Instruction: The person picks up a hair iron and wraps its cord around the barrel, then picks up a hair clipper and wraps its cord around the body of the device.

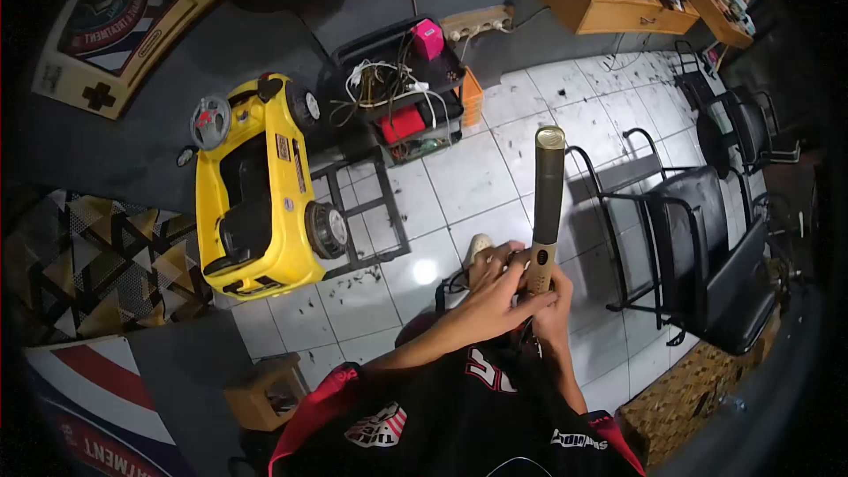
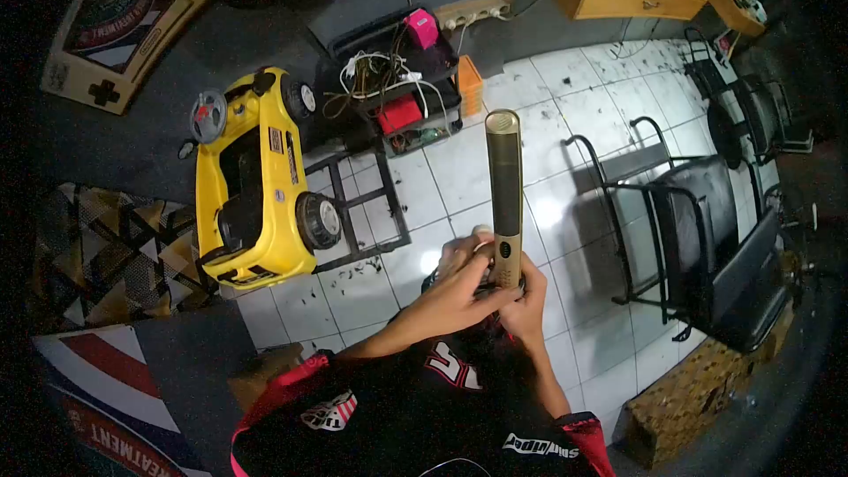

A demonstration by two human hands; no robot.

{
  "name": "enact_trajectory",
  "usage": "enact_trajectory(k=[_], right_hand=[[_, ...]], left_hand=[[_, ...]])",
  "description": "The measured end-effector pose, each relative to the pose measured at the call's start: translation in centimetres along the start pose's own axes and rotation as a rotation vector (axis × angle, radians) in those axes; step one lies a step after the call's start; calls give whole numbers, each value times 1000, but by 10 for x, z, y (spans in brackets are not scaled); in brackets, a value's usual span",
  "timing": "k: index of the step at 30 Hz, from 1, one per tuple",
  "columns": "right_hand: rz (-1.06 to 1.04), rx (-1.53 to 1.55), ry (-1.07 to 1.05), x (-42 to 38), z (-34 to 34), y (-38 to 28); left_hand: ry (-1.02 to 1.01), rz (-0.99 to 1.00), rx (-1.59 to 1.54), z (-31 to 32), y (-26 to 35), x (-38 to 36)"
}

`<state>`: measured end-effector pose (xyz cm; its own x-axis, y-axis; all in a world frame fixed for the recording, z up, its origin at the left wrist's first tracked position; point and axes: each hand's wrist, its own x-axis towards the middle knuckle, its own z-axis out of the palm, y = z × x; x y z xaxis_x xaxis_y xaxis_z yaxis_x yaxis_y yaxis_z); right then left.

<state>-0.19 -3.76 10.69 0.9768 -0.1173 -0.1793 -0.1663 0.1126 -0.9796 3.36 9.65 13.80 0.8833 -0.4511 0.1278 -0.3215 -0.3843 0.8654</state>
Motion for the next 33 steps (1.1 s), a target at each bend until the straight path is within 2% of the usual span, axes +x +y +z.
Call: enact_trajectory(k=[3,4,5,6,8,9,10,11,13,14,17,19,21,22,25,26,29,30,33], right_hand=[[-28,-56,4,-40,16,15],[-44,-106,7,-53,20,19],[-55,-160,11,-67,21,22],[-163,-287,-105,-80,11,32],[-82,-24,-123,-107,12,34],[-52,114,-121,-120,12,34],[-51,62,-107,-130,7,34],[77,111,-45,-140,-1,38],[327,221,64,-156,-15,59],[252,148,151,-162,-18,74],[307,-85,173,-180,-40,102],[337,-67,181,-189,-51,115],[371,-63,186,-199,-59,129],[367,-50,186,-207,-66,140],[74,-436,359,-227,-89,148],[167,-251,398,-232,-97,148],[154,-340,422,-246,-129,157],[186,-284,370,-249,-135,148],[-31,-359,130,-255,-144,125]], left_hand=[[107,31,-118,17,-8,-23],[40,-211,-534,22,-5,-34],[53,-278,-580,24,-7,-47],[56,-305,-665,30,-11,-61],[3,-332,-797,29,-19,-87],[109,-364,-969,29,-10,-97],[121,-341,-1001,26,-7,-102],[134,-313,-1033,19,-6,-106],[79,-383,-1057,2,2,-107],[134,-349,-1036,-1,11,-106],[152,-494,-1105,-9,34,-106],[112,-421,-1082,0,41,-107],[89,-436,-1073,13,55,-106],[69,-448,-1075,19,63,-105],[5,-459,-1098,42,87,-104],[-30,-454,-1108,49,92,-104],[-122,-429,-1130,69,116,-103],[-151,-410,-1132,76,123,-102],[-224,-389,-1133,91,143,-101]])
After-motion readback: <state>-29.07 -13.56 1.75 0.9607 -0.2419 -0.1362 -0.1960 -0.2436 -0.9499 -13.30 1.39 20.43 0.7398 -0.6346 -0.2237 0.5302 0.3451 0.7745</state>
